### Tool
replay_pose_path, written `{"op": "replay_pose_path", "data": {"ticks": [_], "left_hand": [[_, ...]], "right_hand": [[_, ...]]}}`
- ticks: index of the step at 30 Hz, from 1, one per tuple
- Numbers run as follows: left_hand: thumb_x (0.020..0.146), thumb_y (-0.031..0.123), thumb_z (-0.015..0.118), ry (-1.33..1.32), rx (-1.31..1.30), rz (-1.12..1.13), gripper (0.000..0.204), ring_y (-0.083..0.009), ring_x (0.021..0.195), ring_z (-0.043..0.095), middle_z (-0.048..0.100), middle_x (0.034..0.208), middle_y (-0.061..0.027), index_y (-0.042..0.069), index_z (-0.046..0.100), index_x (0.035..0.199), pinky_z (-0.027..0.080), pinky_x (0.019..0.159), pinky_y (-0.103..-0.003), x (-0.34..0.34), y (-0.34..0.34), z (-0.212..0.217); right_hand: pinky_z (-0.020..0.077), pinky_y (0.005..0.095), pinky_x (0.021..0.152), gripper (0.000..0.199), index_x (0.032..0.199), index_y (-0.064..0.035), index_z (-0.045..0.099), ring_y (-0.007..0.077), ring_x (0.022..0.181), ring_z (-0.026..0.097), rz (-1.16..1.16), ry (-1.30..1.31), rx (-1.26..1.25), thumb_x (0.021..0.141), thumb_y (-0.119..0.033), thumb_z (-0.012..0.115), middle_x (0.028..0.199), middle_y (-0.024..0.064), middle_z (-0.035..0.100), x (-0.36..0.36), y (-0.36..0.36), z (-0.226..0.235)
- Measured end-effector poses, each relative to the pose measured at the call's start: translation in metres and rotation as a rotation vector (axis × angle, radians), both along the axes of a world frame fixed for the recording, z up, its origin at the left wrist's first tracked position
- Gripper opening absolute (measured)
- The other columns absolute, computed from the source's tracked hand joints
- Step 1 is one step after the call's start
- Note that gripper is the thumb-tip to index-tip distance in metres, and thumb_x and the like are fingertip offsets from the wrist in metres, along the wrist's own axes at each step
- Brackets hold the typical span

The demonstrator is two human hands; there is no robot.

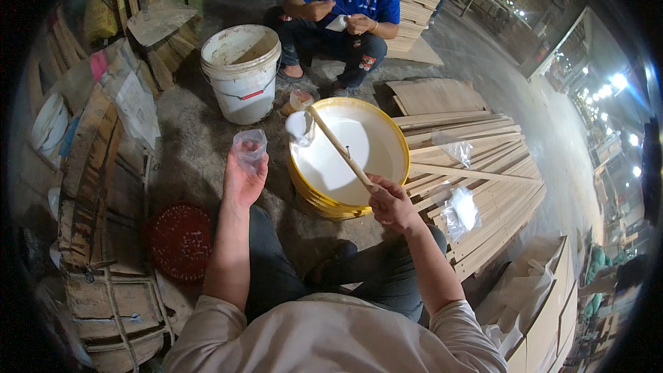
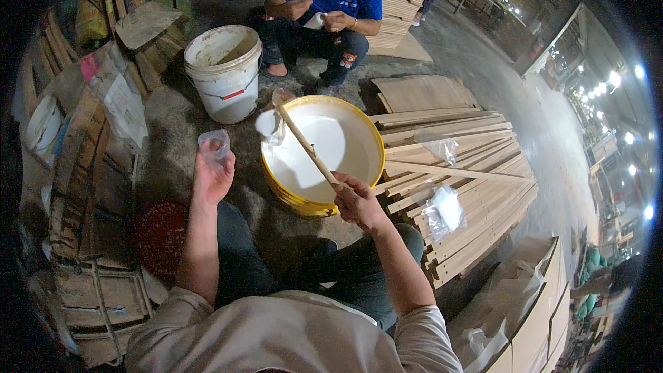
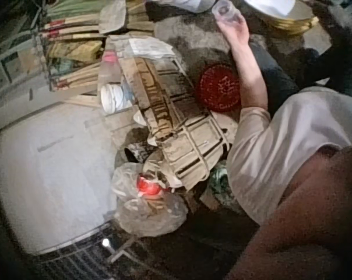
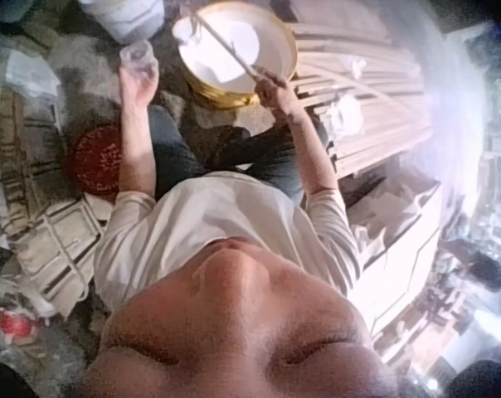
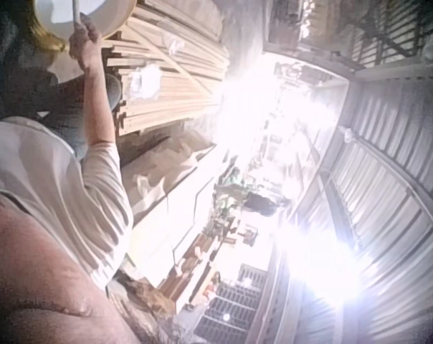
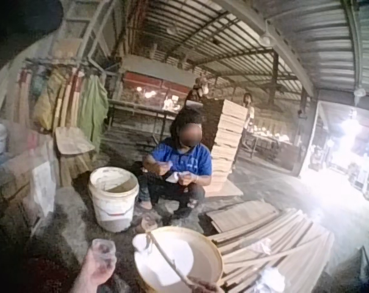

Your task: The person scoops a white liquid from a yellow bucket using a ladle and pours it into small plastic pouches held in their left hand. After filling a pouch, they place it on a stack of wooden planks and repeat the process with a new pouch.

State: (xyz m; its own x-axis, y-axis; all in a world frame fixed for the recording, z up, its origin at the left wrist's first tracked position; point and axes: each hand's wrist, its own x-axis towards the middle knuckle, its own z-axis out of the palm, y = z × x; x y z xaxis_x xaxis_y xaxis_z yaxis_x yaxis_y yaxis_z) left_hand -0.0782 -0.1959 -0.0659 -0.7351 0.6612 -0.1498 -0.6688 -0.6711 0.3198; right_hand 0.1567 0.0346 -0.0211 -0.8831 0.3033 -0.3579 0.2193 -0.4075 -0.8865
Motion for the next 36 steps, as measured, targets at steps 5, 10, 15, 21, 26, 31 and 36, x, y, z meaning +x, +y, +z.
{"op": "replay_pose_path", "data": {"ticks": [5,10,15,21,26,31,36], "left_hand": [[0.088,0.036,0.053,-0.014,0.007,0.011,0.027,-0.0206,0.076,0.062,0.062,0.091,-0.0032,0.011,0.056,0.096,0.055,0.063,-0.027,0.001,0.0,0.003],[0.09,0.036,0.051,-0.013,0.02,0.036,0.028,-0.0202,0.08,0.061,0.06,0.094,-0.0029,0.011,0.055,0.1,0.055,0.065,-0.027,0.0,0.002,-0.001],[0.091,0.033,0.048,-0.035,0.038,0.062,0.026,-0.0204,0.086,0.06,0.059,0.1,-0.0037,0.011,0.053,0.104,0.055,0.071,-0.029,-0.001,-0.002,-0.007],[0.092,0.035,0.046,-0.029,0.107,0.077,0.03,-0.0195,0.091,0.059,0.056,0.112,-0.0029,0.014,0.052,0.112,0.054,0.075,-0.031,-0.004,-0.003,-0.012],[0.086,0.036,0.057,-0.099,0.026,0.16,0.031,-0.0182,0.083,0.059,0.06,0.097,-0.0042,0.013,0.054,0.106,0.054,0.066,-0.027,-0.004,-0.001,-0.007],[0.086,0.035,0.056,-0.053,0.066,0.195,0.03,-0.0169,0.081,0.06,0.061,0.092,-0.0034,0.01,0.055,0.101,0.054,0.068,-0.027,0.003,0.01,0.001],[0.087,0.032,0.055,-0.027,0.152,0.091,0.031,-0.0202,0.087,0.06,0.06,0.101,-0.0067,0.007,0.055,0.106,0.055,0.074,-0.03,0.0,-0.004,-0.005]], "right_hand": [[0.0265,0.0204,0.038,0.031,0.122,-0.0095,0.046,0.007,0.045,0.035,-0.161,0.031,-0.164,0.091,-0.014,0.048,0.06,-0.003,0.04,0.024,-0.027,-0.024],[0.0266,0.0207,0.036,0.031,0.122,-0.0087,0.046,0.007,0.043,0.036,-0.208,0.046,0.025,0.092,-0.016,0.048,0.059,-0.0021,0.04,0.04,-0.07,-0.061],[0.027,0.0202,0.035,0.032,0.124,-0.0081,0.044,0.0072,0.04,0.035,-0.191,0.029,0.036,0.092,-0.011,0.043,0.058,-0.0027,0.04,0.039,-0.098,-0.057],[0.0293,0.0214,0.037,0.033,0.124,-0.009,0.043,0.0082,0.041,0.037,-0.209,0.028,0.08,0.091,-0.013,0.044,0.059,-0.0009,0.043,0.04,-0.113,-0.053],[0.0281,0.0209,0.037,0.031,0.124,-0.0085,0.043,0.0075,0.042,0.036,-0.186,0.064,0.056,0.093,-0.012,0.044,0.06,-0.0013,0.042,0.034,-0.12,-0.042],[0.0306,0.021,0.037,0.032,0.124,-0.0109,0.044,0.0082,0.043,0.038,-0.22,0.079,-0.011,0.092,-0.013,0.044,0.06,-0.0018,0.042,0.029,-0.113,-0.039],[0.0288,0.0209,0.038,0.029,0.121,-0.0165,0.048,0.0073,0.046,0.037,-0.263,0.088,-0.219,0.092,-0.018,0.046,0.059,-0.0038,0.036,0.028,-0.107,-0.031]]}}
